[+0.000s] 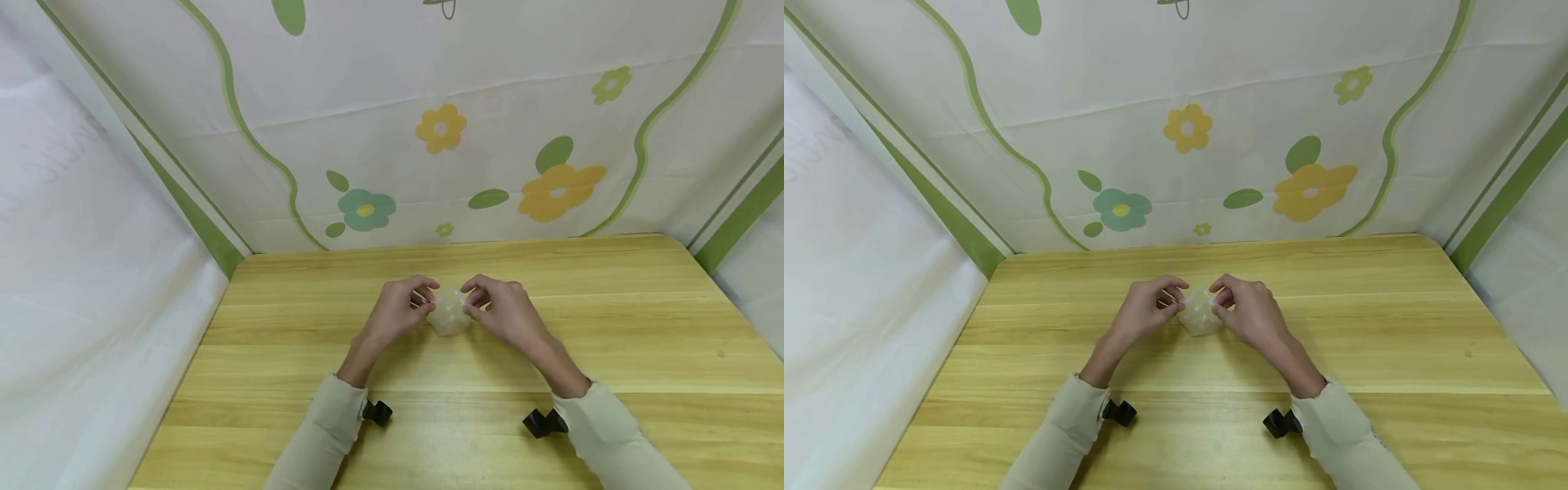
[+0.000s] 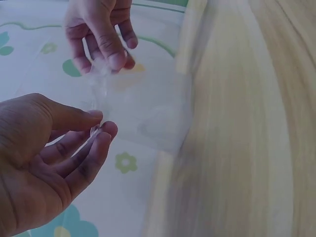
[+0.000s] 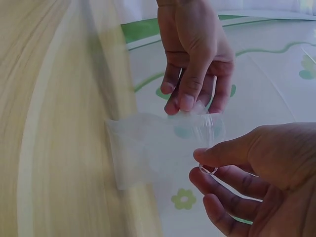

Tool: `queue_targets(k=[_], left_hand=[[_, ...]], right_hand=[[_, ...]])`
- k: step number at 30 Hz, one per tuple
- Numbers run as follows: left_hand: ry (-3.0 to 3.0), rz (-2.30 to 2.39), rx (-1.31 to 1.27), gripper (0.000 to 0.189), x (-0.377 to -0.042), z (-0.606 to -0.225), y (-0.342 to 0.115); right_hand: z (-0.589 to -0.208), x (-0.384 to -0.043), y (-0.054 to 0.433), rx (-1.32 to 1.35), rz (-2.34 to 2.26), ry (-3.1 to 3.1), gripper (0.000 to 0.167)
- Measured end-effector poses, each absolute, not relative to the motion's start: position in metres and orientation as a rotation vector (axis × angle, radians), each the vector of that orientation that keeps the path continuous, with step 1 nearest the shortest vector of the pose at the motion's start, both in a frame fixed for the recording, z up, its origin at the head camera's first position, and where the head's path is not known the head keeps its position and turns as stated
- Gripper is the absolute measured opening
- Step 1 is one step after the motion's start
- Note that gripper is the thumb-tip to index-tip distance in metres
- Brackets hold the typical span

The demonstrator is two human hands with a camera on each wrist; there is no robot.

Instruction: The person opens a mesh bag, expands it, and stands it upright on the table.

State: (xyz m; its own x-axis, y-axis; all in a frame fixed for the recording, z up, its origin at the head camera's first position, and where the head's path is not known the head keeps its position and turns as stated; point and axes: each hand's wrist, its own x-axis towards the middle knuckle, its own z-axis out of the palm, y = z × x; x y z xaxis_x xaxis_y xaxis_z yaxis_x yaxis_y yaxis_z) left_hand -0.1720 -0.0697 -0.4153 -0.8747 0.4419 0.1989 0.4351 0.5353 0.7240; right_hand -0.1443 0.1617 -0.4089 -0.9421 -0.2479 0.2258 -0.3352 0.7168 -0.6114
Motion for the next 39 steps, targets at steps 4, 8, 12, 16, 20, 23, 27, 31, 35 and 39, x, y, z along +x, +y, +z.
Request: queue_targets(k=[4, 8, 12, 16, 20, 23, 27, 31, 35, 39], left_hand=[[2.775, 1.315, 0.814, 0.027, -0.172, -0.415, -0.069], [2.805, 1.379, 0.794, 0.025, -0.172, -0.414, -0.069], [2.783, 1.407, 0.795, 0.024, -0.172, -0.417, -0.066], [2.785, 1.372, 0.784, 0.023, -0.171, -0.419, -0.064], [2.786, 1.395, 0.761, 0.023, -0.171, -0.419, -0.064], [2.779, 1.446, 0.752, 0.024, -0.171, -0.418, -0.066], [2.795, 1.393, 0.758, 0.031, -0.173, -0.419, -0.067], [2.838, 1.247, 0.786, 0.036, -0.173, -0.42, -0.065], [2.866, 1.161, 0.834, 0.037, -0.174, -0.423, -0.064], [2.86, 1.035, 0.938, 0.042, -0.175, -0.425, -0.064]], right_hand=[[-0.407, -0.144, 0.162, 0.461, 1.044, -2.765, 0.024], [-0.404, -0.144, 0.165, 0.457, 1.05, -2.73, 0.024], [-0.406, -0.146, 0.164, 0.491, 1.064, -2.733, 0.024], [-0.409, -0.147, 0.163, 0.492, 1.065, -2.768, 0.029], [-0.412, -0.148, 0.164, 0.46, 1.053, -2.815, 0.039], [-0.413, -0.149, 0.164, 0.442, 1.068, -2.812, 0.038], [-0.414, -0.151, 0.164, 0.415, 1.092, -2.772, 0.033], [-0.416, -0.151, 0.164, 0.425, 1.103, -2.752, 0.031], [-0.419, -0.152, 0.164, 0.429, 1.095, -2.758, 0.027], [-0.422, -0.152, 0.165, 0.419, 1.069, -2.783, 0.028]])
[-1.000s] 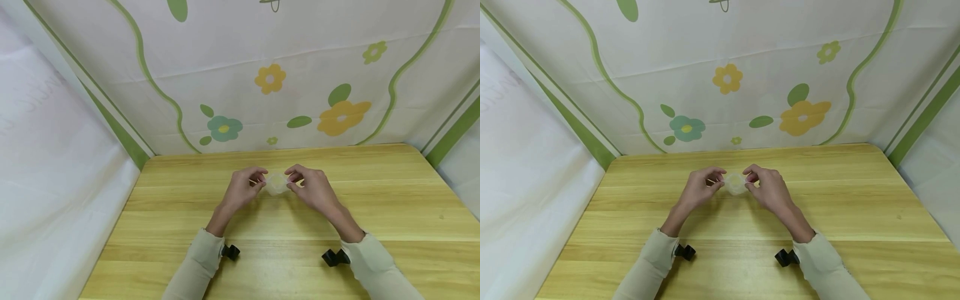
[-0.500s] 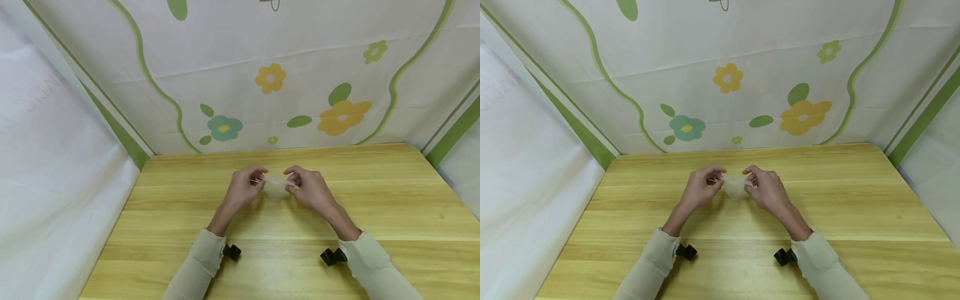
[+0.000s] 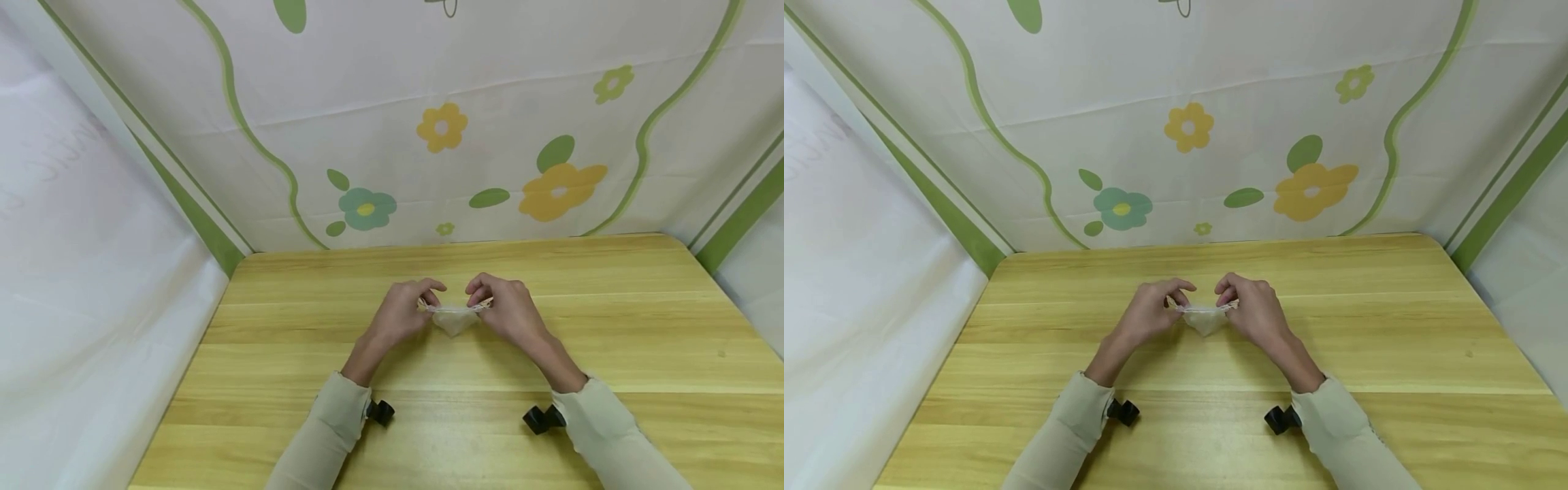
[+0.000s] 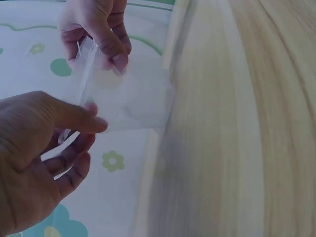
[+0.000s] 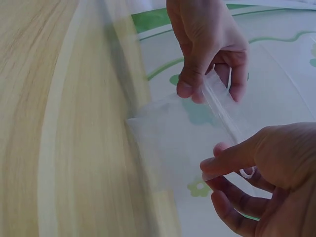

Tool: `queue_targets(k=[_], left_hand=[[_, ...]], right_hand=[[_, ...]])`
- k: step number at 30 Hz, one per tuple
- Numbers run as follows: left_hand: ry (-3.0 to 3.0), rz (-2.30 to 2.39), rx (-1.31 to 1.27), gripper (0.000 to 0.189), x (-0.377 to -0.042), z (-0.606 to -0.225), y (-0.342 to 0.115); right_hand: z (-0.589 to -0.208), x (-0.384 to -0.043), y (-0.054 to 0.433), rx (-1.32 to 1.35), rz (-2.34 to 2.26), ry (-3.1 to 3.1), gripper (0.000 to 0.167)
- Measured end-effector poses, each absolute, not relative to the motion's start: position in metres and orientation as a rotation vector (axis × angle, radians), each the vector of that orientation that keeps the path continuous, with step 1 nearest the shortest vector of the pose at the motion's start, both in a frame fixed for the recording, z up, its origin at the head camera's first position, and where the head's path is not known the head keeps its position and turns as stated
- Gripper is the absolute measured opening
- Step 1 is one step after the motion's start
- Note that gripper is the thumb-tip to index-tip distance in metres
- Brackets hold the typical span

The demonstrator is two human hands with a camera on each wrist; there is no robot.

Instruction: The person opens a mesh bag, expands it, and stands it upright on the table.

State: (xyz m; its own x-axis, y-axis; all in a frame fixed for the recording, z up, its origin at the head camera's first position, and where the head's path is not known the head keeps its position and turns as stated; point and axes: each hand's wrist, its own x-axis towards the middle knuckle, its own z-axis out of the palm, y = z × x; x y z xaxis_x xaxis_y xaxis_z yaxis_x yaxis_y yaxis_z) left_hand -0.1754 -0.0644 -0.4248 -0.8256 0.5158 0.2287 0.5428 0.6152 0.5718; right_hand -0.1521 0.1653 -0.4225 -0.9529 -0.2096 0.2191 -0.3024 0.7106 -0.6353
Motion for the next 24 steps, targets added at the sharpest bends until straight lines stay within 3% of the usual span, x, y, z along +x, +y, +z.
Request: queue_targets(k=[5, 12, 19, 24], left_hand=[[-2.822, -0.861, -1.033, 0.045, -0.174, -0.424, -0.065], [-2.76, -0.971, -0.97, 0.039, -0.174, -0.42, -0.069], [-2.655, -1.056, -0.969, 0.03, -0.176, -0.415, -0.078], [-2.635, -1.085, -1.017, 0.028, -0.177, -0.416, -0.077]], right_hand=[[-0.42, -0.152, 0.169, 0.491, 1.043, -2.837, 0.033], [-0.404, -0.148, 0.181, 0.614, 1.059, -2.905, 0.035], [-0.4, -0.148, 0.186, 0.595, 1.058, -2.812, 0.02], [-0.403, -0.149, 0.182, 0.592, 1.081, -2.797, 0.018]])
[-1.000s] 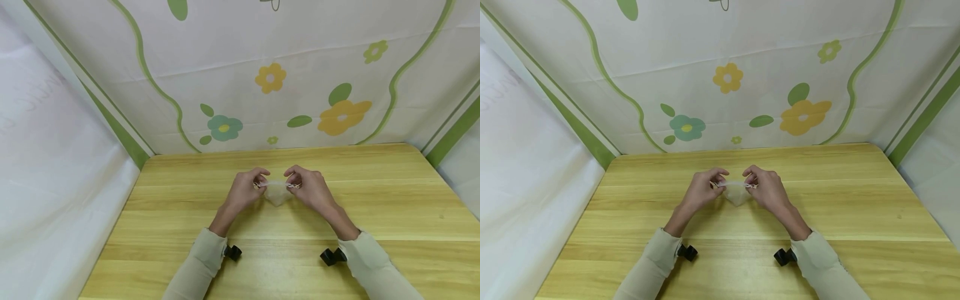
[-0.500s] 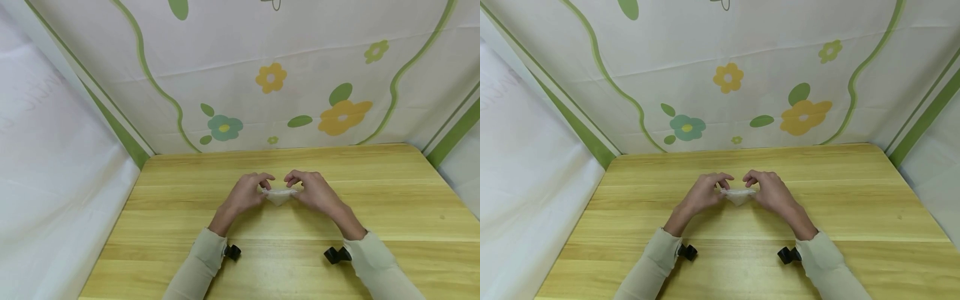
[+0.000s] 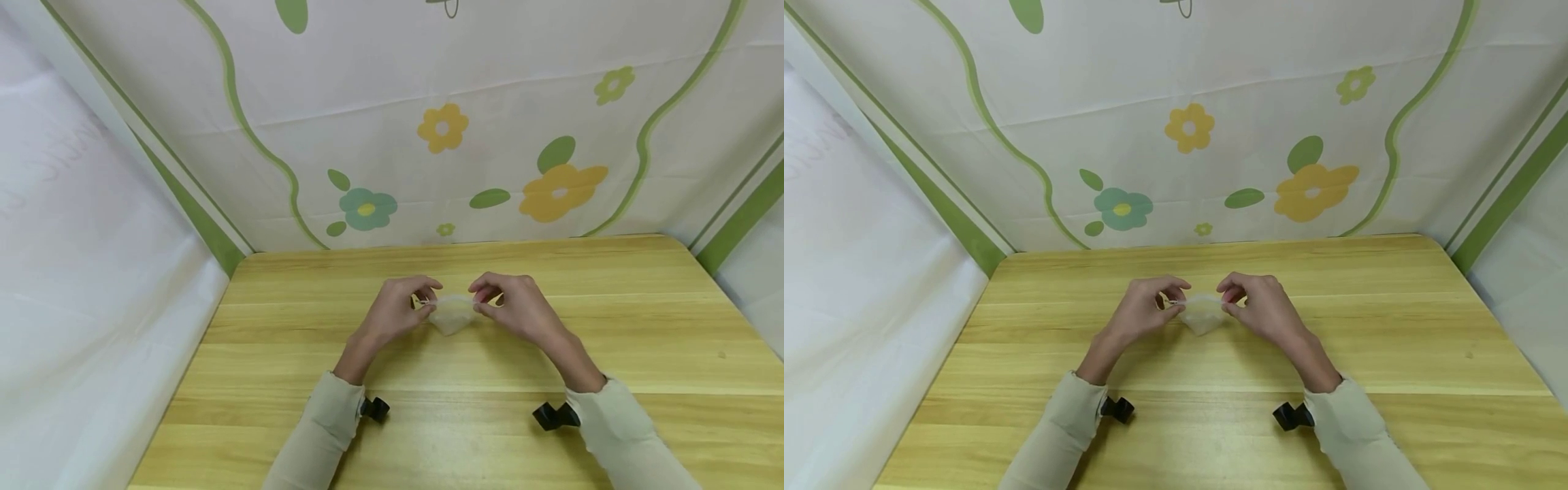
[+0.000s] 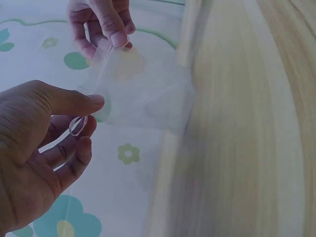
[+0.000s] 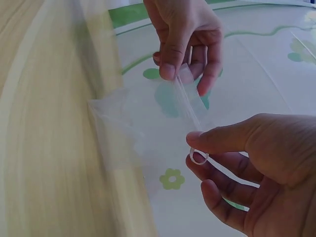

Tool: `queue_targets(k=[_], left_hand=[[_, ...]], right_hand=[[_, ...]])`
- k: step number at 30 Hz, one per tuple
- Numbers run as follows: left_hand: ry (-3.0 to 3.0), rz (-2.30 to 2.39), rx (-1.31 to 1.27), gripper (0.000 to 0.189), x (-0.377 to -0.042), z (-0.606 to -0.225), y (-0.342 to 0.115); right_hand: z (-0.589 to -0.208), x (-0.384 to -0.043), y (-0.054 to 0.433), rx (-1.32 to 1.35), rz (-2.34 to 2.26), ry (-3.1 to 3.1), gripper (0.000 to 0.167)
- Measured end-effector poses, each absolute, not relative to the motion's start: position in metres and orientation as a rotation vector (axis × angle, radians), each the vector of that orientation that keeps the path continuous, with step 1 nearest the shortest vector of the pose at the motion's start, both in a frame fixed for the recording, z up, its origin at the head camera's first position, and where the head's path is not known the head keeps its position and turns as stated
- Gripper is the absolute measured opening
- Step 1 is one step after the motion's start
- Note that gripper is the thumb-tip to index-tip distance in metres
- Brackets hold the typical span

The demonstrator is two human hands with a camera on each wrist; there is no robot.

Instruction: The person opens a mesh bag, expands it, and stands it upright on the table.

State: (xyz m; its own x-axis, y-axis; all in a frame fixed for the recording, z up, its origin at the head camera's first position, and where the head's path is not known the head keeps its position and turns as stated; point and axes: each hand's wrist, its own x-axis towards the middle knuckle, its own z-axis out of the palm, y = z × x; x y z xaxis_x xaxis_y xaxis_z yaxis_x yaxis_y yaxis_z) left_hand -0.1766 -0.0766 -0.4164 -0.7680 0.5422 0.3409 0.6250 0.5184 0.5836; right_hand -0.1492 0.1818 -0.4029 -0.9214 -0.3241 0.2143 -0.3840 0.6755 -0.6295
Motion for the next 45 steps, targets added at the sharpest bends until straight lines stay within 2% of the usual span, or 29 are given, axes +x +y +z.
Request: queue_targets(k=[9, 15, 19, 31, 41, 45], left_hand=[[-2.636, -1.081, -1.002, 0.028, -0.175, -0.415, -0.076], [-2.607, -1.058, -1.024, 0.027, -0.174, -0.414, -0.076], [-2.583, -1.019, -1.011, 0.019, -0.175, -0.415, -0.075], [-2.614, -0.841, -1.09, 0.012, -0.173, -0.415, -0.075], [-2.716, -0.843, -1.245, 0.01, -0.171, -0.414, -0.074], [-2.761, -0.81, -1.277, 0.01, -0.17, -0.413, -0.074]], right_hand=[[-0.407, -0.149, 0.175, 0.578, 1.07, -2.765, 0.025], [-0.407, -0.148, 0.171, 0.627, 1.034, -2.706, 0.017], [-0.407, -0.147, 0.171, 0.649, 1.006, -2.688, 0.01], [-0.402, -0.143, 0.17, 0.703, 0.96, -2.774, 0.011], [-0.405, -0.142, 0.165, 0.69, 0.91, -2.879, 0.03], [-0.408, -0.142, 0.164, 0.677, 0.897, -2.864, 0.032]])
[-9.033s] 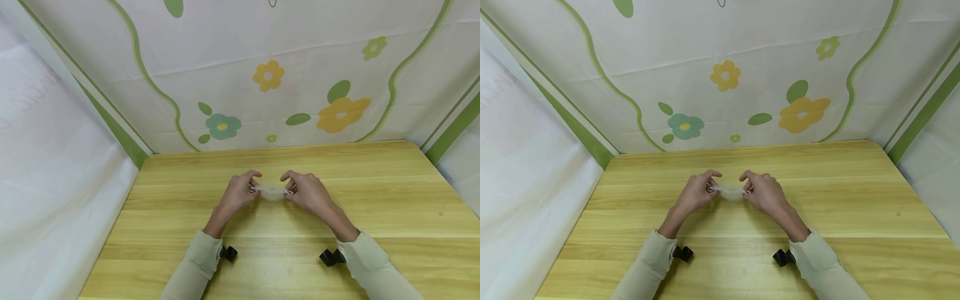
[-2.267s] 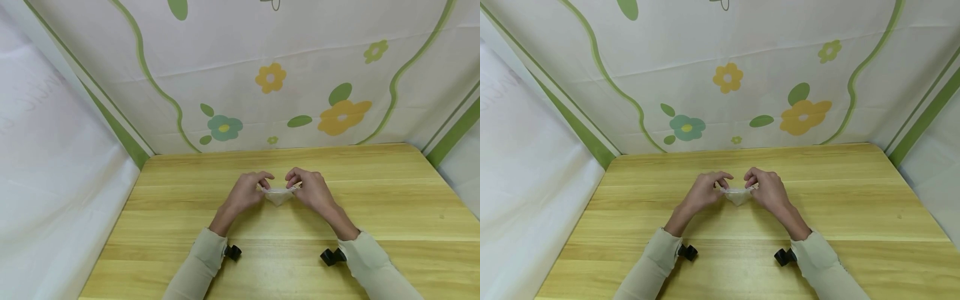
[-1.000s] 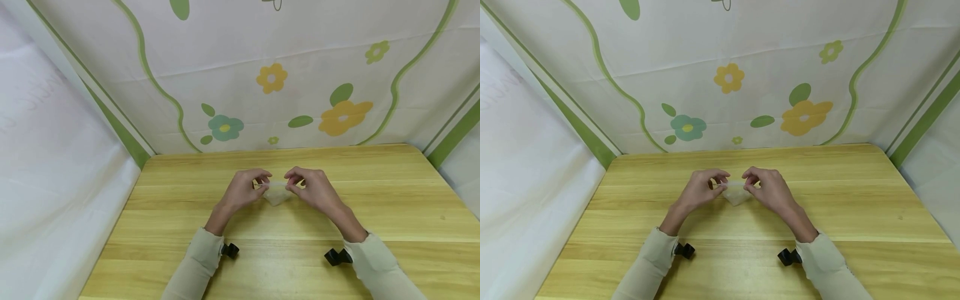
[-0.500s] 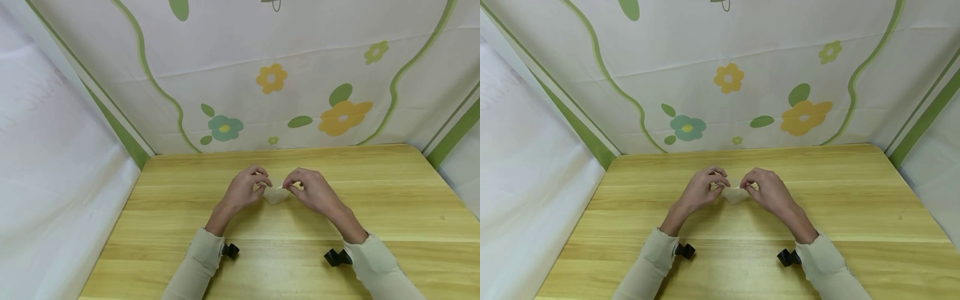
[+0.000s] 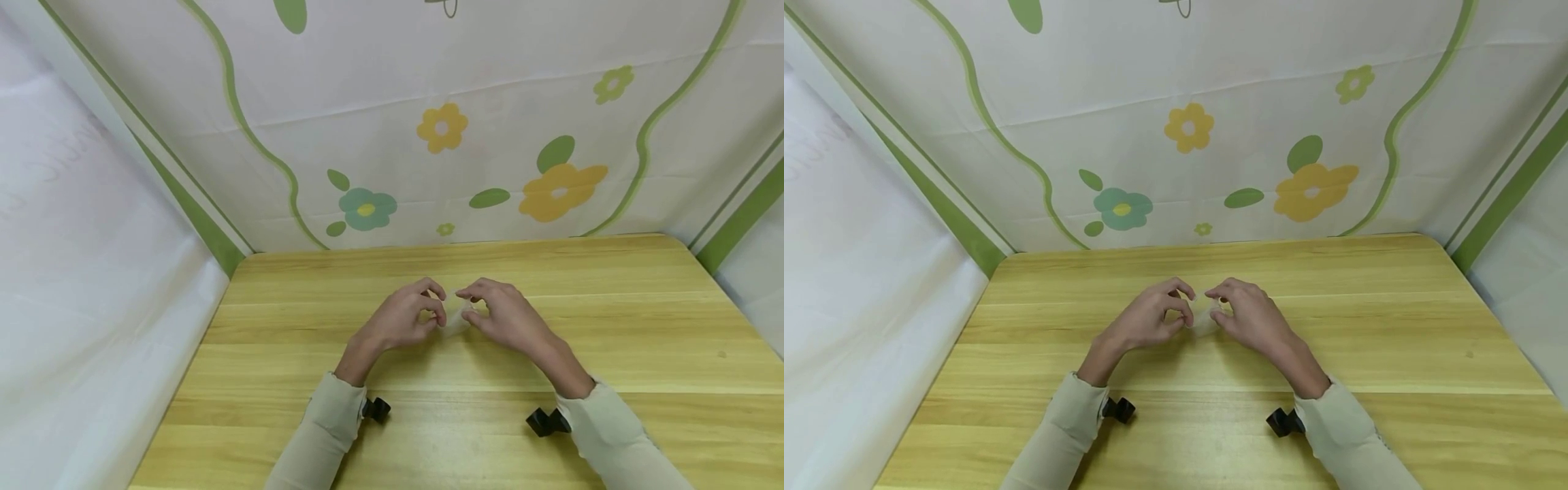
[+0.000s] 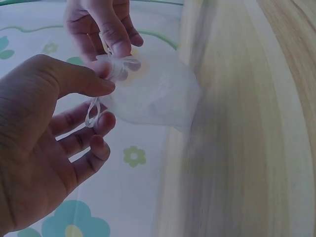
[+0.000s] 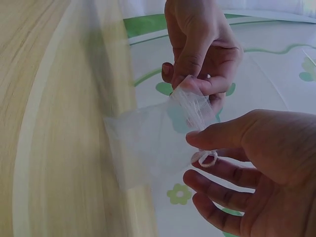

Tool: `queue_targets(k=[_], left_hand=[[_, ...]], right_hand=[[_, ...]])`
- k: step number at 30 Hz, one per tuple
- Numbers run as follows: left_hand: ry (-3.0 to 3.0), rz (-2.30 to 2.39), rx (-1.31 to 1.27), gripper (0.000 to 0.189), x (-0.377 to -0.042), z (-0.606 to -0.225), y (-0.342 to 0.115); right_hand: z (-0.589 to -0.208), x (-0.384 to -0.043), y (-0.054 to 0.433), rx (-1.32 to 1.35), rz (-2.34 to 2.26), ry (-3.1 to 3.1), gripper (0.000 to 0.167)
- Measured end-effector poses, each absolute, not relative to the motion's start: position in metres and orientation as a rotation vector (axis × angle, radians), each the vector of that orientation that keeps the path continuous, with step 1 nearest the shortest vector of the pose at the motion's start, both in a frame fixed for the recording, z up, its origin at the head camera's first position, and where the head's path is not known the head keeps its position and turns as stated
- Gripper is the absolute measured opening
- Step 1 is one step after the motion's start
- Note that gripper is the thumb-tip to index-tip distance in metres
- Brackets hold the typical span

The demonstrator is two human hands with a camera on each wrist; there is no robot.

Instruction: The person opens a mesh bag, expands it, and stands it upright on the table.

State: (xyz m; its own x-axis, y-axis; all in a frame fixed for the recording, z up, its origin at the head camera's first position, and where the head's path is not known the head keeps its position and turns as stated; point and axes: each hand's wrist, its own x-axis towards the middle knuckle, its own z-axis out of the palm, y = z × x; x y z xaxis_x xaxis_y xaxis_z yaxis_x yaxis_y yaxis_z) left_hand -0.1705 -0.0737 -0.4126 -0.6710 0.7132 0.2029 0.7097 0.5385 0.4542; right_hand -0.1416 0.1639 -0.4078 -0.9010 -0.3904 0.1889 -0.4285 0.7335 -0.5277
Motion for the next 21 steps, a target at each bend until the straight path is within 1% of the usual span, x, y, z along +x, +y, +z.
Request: queue_targets(k=[6, 12, 21], left_hand=[[2.815, 0.809, 1.2, 0.008, -0.1706, -0.4114, -0.0765], [2.876, 0.815, 1.132, 0.011, -0.1719, -0.4123, -0.0777], [2.935, 0.808, 1.105, 0.013, -0.1706, -0.4109, -0.0759]], right_hand=[[-0.4087, -0.1421, 0.1631, 0.726, 0.886, -2.82, 0.015], [-0.4095, -0.1424, 0.1644, 0.791, 0.862, -2.84, 0.017], [-0.4067, -0.1413, 0.1662, 0.915, 0.863, -2.909, 0.015]])
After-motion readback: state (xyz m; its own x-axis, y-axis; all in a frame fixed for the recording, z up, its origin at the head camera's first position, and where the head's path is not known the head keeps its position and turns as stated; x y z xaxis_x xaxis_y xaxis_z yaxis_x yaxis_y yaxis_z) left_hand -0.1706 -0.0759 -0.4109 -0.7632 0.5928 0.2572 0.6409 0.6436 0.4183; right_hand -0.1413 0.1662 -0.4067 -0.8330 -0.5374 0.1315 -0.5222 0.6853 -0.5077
